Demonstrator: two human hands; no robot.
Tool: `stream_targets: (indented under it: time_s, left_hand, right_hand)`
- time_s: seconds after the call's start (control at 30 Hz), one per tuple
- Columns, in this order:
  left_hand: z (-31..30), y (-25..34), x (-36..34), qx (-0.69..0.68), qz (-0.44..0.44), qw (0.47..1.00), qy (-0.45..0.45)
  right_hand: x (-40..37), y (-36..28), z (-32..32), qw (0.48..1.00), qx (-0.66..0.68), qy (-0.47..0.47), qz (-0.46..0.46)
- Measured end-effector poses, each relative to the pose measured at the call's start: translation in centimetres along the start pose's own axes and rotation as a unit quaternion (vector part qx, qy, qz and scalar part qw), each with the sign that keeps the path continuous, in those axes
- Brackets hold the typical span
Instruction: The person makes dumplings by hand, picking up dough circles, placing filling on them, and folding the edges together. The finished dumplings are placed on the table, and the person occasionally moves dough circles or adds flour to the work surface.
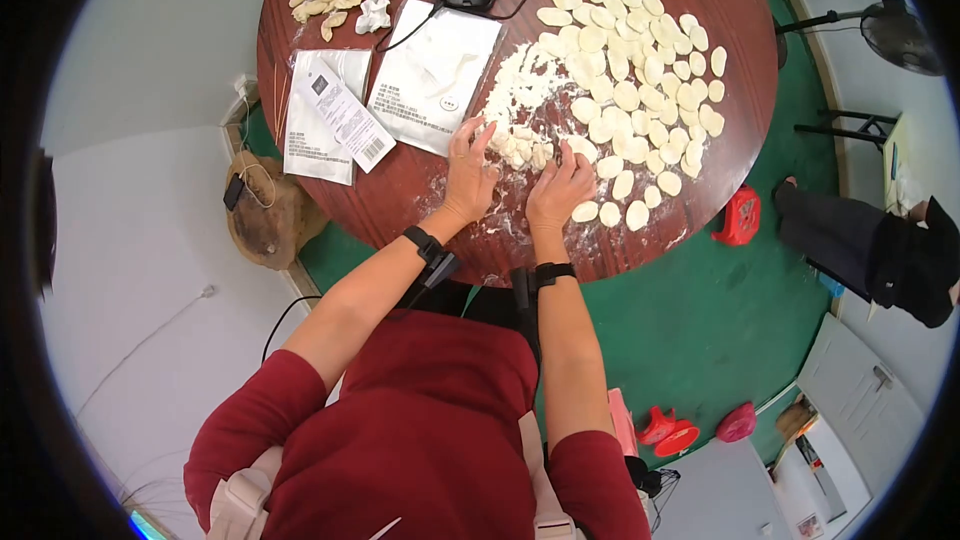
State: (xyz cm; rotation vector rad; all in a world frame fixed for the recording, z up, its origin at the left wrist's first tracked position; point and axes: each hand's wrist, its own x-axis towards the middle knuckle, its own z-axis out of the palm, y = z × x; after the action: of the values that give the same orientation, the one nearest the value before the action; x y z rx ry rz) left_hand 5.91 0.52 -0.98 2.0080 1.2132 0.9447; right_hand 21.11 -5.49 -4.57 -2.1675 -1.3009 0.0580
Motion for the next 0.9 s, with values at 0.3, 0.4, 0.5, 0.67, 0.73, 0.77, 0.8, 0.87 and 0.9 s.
stream_targets:
  time_s: [0.3,0.4,0.5,0.67,0.73,0.77,0.8,0.87,0.9]
  left_hand:
    - [-5.7,-2.0,-1.8,0.013,-0.023,0.995,-0.101]
    - [-6.0,-1.9,-2.8,0.028,-0.04,0.989,-0.14]
    - [-5.4,-1.3,-2.9,0.038,-0.066,0.98,-0.182]
    - [-4.4,-0.4,-2.7,0.049,-0.096,0.974,-0.197]
    - [-4.7,0.2,-2.3,0.034,-0.114,0.969,-0.218]
    - [-4.9,0.5,-2.2,-0.001,-0.131,0.966,-0.224]
    - [-5.1,0.9,-2.0,-0.035,-0.147,0.962,-0.229]
    - [-5.2,1.1,-1.6,0.004,-0.056,0.983,-0.174]
    - [-5.2,1.1,-1.5,0.04,0.036,0.992,-0.116]
  right_hand:
    - [1.3,0.8,-4.1,0.981,0.157,-0.057,0.097]
    - [1.0,2.0,-4.3,0.976,0.167,-0.088,0.112]
    - [1.0,1.5,-6.2,0.961,0.146,-0.233,0.018]
    - [0.0,0.2,-7.8,0.961,0.086,-0.244,-0.093]
    - [-0.2,0.1,-7.6,0.93,0.097,-0.354,0.003]
    - [-0.2,0.3,-7.7,0.925,0.1,-0.365,0.024]
    - [0.2,0.0,-8.1,0.925,0.101,-0.365,0.025]
    - [0.6,-0.3,-8.7,0.964,0.078,-0.241,-0.075]
    - [0.5,-0.3,-8.8,0.965,0.078,-0.241,-0.071]
